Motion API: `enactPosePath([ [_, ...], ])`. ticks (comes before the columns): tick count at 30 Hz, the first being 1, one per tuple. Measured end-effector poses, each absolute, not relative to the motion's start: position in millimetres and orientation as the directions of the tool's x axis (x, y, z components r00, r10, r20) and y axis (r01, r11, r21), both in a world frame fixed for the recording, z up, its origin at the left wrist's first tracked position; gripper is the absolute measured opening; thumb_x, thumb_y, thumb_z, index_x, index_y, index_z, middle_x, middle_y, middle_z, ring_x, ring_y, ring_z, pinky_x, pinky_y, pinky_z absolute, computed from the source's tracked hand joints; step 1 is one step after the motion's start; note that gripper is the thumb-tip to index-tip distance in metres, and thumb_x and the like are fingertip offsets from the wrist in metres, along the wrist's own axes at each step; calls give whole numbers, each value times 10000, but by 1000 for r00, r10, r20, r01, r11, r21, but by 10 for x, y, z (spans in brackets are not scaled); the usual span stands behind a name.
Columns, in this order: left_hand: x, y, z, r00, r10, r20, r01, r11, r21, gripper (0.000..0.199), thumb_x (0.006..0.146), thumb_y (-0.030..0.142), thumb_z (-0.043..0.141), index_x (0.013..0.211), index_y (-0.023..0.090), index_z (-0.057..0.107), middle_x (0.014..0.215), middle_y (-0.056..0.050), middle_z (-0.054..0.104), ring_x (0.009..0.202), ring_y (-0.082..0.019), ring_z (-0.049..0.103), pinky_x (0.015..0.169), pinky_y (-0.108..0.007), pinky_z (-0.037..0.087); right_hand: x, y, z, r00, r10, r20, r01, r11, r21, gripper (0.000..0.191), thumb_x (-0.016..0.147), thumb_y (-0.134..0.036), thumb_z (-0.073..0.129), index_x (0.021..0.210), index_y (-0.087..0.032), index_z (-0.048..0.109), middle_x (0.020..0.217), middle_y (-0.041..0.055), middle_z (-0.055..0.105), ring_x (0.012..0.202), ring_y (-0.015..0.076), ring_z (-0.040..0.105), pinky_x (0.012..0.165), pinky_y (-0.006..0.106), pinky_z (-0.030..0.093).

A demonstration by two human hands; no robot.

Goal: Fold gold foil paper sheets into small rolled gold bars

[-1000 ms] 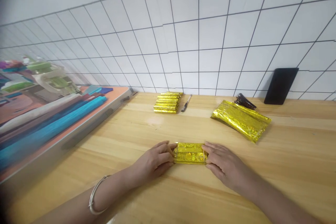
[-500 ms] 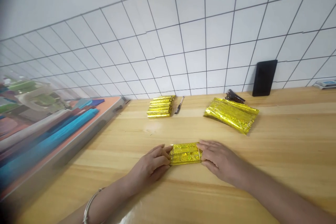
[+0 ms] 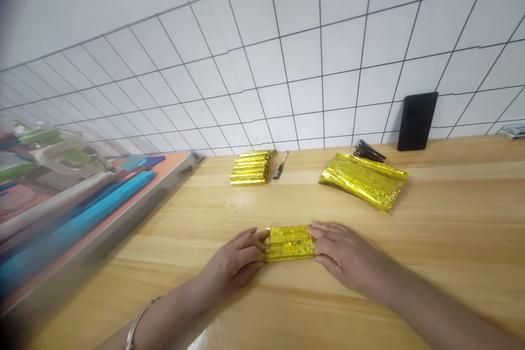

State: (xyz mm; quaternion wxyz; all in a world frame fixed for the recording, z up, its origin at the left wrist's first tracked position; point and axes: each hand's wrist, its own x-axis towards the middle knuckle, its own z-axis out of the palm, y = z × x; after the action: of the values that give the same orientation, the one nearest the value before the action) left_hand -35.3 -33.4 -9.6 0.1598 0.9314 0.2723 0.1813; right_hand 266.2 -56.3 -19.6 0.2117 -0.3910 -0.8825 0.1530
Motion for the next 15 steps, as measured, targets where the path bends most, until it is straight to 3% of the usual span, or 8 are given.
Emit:
enactPosePath([
  [5,-348,-338,-60,787,569,237,440,-788,431,127,887,143,459,883,202,571,873,-45,598,1187,-188,460,1041,-378,300,2674,-565,-216,-608,749,264,624,656,-425,158,888,-302,483,892,-233,625,1302,24,534,1250,194,422,1053,390,342],
  [12,-400,-201,31,808,539,237,268,-695,667,123,891,174,490,946,195,597,881,-43,610,966,-149,564,1047,-383,335,2662,-547,-237,-609,742,279,626,667,-404,155,885,-279,485,922,-238,630,1292,30,544,1239,208,437,1036,412,363],
  [15,-418,-160,55,817,534,217,249,-666,703,131,897,199,487,967,191,598,877,-50,616,960,-155,564,1037,-387,355,2658,-551,-224,-626,733,267,638,678,-364,174,894,-275,466,947,-238,628,1298,32,538,1241,204,435,1039,415,362],
])
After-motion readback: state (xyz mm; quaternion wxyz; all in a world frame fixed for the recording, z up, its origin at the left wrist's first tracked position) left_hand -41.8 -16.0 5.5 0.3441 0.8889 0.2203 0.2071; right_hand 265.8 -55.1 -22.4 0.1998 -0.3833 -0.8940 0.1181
